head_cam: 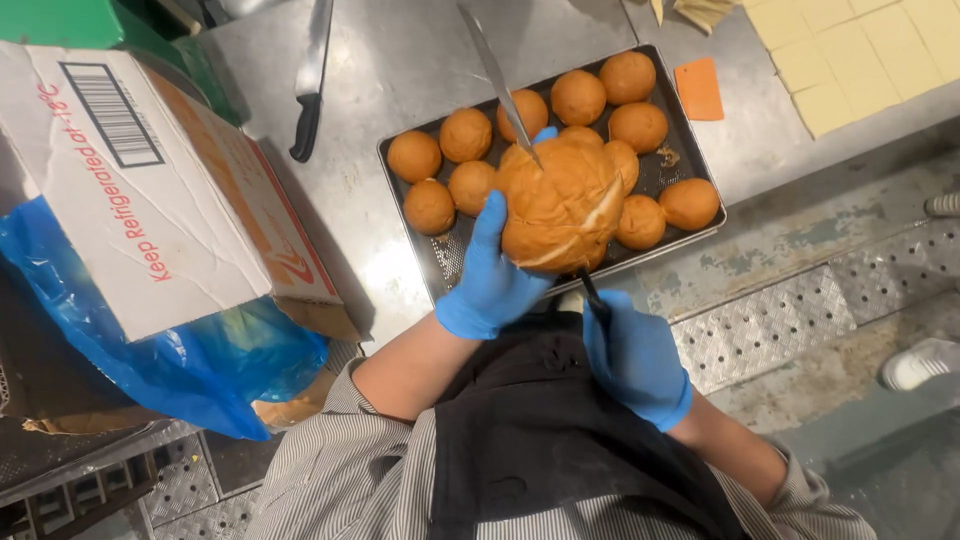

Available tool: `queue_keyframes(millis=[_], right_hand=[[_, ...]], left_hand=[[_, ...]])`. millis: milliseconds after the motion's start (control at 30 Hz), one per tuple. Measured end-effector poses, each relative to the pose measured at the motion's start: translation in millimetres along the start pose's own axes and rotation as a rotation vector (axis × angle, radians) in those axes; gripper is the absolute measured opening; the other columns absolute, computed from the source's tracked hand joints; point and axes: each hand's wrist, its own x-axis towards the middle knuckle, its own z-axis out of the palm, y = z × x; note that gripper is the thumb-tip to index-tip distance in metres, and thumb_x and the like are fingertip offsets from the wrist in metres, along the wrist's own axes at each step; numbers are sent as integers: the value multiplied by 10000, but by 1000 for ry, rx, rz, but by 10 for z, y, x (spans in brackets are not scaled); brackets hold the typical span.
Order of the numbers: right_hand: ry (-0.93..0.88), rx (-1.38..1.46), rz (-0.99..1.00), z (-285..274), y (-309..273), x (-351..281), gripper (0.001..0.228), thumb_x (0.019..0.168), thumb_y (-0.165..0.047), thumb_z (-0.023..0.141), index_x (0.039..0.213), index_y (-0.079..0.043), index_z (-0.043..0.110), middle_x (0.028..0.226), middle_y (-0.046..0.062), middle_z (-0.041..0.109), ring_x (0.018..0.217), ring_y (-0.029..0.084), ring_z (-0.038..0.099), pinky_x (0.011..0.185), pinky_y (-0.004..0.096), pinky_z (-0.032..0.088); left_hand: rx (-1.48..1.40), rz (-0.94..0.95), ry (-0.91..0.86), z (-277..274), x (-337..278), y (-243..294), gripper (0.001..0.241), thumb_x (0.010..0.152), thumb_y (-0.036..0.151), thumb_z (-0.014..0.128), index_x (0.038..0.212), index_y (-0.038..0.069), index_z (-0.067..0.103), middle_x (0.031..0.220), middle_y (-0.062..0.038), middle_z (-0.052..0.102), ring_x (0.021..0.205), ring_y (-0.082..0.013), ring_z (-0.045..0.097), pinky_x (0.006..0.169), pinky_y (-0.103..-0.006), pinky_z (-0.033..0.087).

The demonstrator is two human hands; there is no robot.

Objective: The recorder uses a long bread knife to cut a cross into the top of round bread buns on a metal tray.

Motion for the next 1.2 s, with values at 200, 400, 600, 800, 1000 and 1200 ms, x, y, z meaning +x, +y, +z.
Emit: queue_keyframes(millis=[200,400,600,800,1000,1200], right_hand=[[43,-59,-81,7,27,177,228,965,-57,666,1162,-21,555,708,186,623,603,397,634,531,462,476],[-132,2,369,-61,223,-79,187,951,-154,651,1103,-49,623,778,185,699,657,387,680,559,435,520],[-25,111,692,-50,758,-389,161,1008,-165,637,1080,-21,634,657,155,632,545,266,639,536,349,463],[204,382,828,-137,1172,-580,196,1037,-186,646,1024,5,601,693,18,592,604,59,538,541,266,423],[319,431,972,-323,1415,-568,145,1008,-153,654,1005,-18,601,688,6,581,596,62,531,549,252,423],[335,241,836,-488,1929,-712,163,981,-130,698,967,0,601,717,24,598,611,83,533,541,252,440]], left_hand=[[819,565,170,-333,67,121,650,1037,263,683,1575,107,352,1579,-82,417,1450,-237,463,1256,-405,402],[953,387,638,-1519,-139,309,490,1029,238,631,1453,48,475,1408,-110,562,1295,-215,563,1118,-350,476],[1931,-79,579,-2727,-669,229,397,1010,204,637,1361,25,585,1398,-223,578,1263,-382,573,1067,-444,469],[2328,166,168,-1919,103,-86,516,891,180,712,1362,20,576,1426,-240,546,1307,-448,496,1122,-540,408],[2431,250,-264,-1842,1613,-931,927,761,377,835,1520,70,400,1529,-272,391,1369,-521,397,1125,-580,361],[2594,-278,-533,-1876,2344,-1033,1143,635,464,931,1561,97,369,1547,-238,372,1330,-487,436,1113,-553,393]])
